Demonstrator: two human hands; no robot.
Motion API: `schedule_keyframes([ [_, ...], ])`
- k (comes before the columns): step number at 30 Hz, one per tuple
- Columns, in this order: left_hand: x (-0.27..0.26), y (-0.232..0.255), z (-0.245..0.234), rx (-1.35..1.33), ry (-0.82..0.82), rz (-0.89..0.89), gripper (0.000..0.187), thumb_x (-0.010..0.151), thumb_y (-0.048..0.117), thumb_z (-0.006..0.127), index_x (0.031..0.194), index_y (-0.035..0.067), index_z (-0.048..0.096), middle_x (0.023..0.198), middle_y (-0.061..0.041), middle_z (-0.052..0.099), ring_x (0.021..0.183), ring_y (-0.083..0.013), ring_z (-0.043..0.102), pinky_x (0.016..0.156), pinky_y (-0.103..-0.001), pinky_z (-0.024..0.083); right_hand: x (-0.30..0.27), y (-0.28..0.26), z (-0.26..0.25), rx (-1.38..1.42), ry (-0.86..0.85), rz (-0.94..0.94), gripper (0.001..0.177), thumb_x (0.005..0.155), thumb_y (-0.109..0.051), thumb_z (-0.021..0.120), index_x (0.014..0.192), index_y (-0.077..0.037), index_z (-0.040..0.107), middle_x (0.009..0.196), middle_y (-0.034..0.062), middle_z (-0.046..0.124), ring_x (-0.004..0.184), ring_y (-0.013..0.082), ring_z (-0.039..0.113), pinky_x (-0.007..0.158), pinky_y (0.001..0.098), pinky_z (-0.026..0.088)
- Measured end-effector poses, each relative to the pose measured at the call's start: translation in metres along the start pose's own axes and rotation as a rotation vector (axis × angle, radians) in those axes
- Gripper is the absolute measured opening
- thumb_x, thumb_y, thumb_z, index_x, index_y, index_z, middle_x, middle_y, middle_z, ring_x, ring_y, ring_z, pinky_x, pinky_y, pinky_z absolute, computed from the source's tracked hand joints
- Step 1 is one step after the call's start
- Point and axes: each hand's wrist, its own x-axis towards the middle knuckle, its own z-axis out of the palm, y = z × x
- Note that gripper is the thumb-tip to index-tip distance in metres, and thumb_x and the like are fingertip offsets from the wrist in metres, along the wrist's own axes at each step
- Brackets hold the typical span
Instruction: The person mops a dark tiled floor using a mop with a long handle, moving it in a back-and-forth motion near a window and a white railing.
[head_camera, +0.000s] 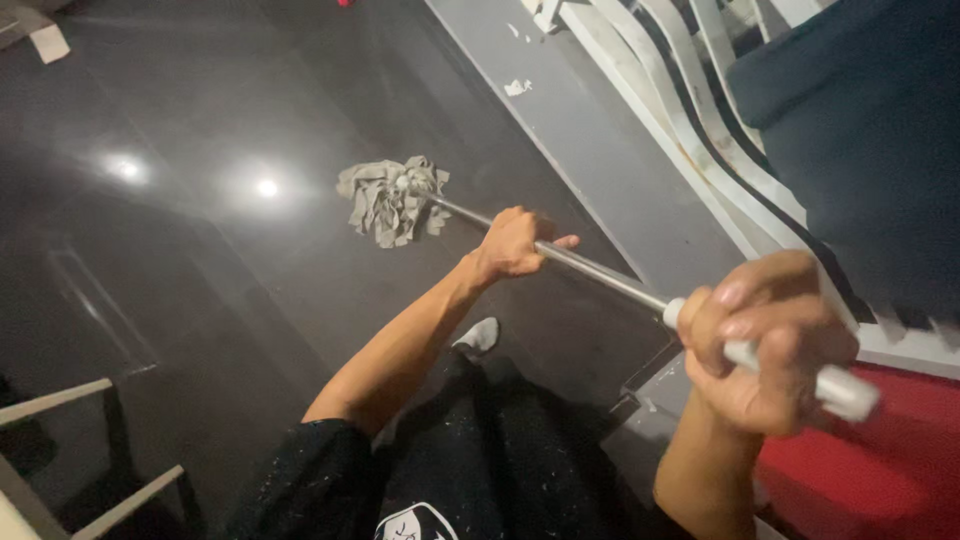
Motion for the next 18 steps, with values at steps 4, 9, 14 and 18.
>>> schedule_keyframes([
  [4, 0.002, 0.002, 0.000, 0.005, 0.010, 0.014, 0.070, 0.091, 0.064, 0.060, 0.054, 0.005, 0.062, 0.044, -0.011, 0.054, 0.038, -0.0298, 0.051, 0.046, -0.044, 0.044, 0.030, 0.018, -0.002, -0.080, 0.032, -0.205, 0.011, 0.093, -0.008, 0.051, 0.097, 0.000, 0.056, 0.112, 0.0185, 0.060, 0.056, 0.0141, 0.063, 0.043, 0.0239, 0.050],
  [9, -0.016, -0.012, -0.002, 0.057, -0.012, -0.046, 0.069, 0.093, 0.064, 0.059, 0.057, 0.006, 0.065, 0.044, -0.012, 0.054, 0.037, -0.0297, 0.051, 0.046, -0.044, 0.044, 0.029, 0.025, 0.007, -0.012, 0.116, -0.103, 0.019, 0.085, -0.004, 0.050, 0.101, 0.001, 0.059, 0.117, 0.0193, 0.060, 0.076, 0.0243, 0.069, 0.061, 0.0327, 0.060],
  [14, -0.028, -0.024, -0.010, 0.052, 0.072, -0.017, 0.064, 0.096, 0.061, 0.057, 0.067, 0.007, 0.075, 0.046, -0.012, 0.058, 0.040, -0.0276, 0.056, 0.049, -0.042, 0.048, 0.023, 0.044, 0.008, -0.077, 0.170, -0.075, 0.017, 0.082, -0.007, 0.048, 0.089, 0.002, 0.060, 0.117, 0.0190, 0.059, 0.087, 0.0255, 0.063, 0.082, 0.0399, 0.061],
  [18, -0.027, -0.044, -0.008, 0.138, -0.031, -0.134, 0.069, 0.097, 0.060, 0.054, 0.058, 0.006, 0.069, 0.046, -0.014, 0.059, 0.040, -0.0314, 0.056, 0.050, -0.043, 0.048, 0.022, 0.058, 0.004, -0.090, 0.173, 0.054, 0.014, 0.083, -0.005, 0.048, 0.086, 0.001, 0.061, 0.116, 0.0187, 0.058, 0.094, 0.0246, 0.060, 0.089, 0.0389, 0.055],
])
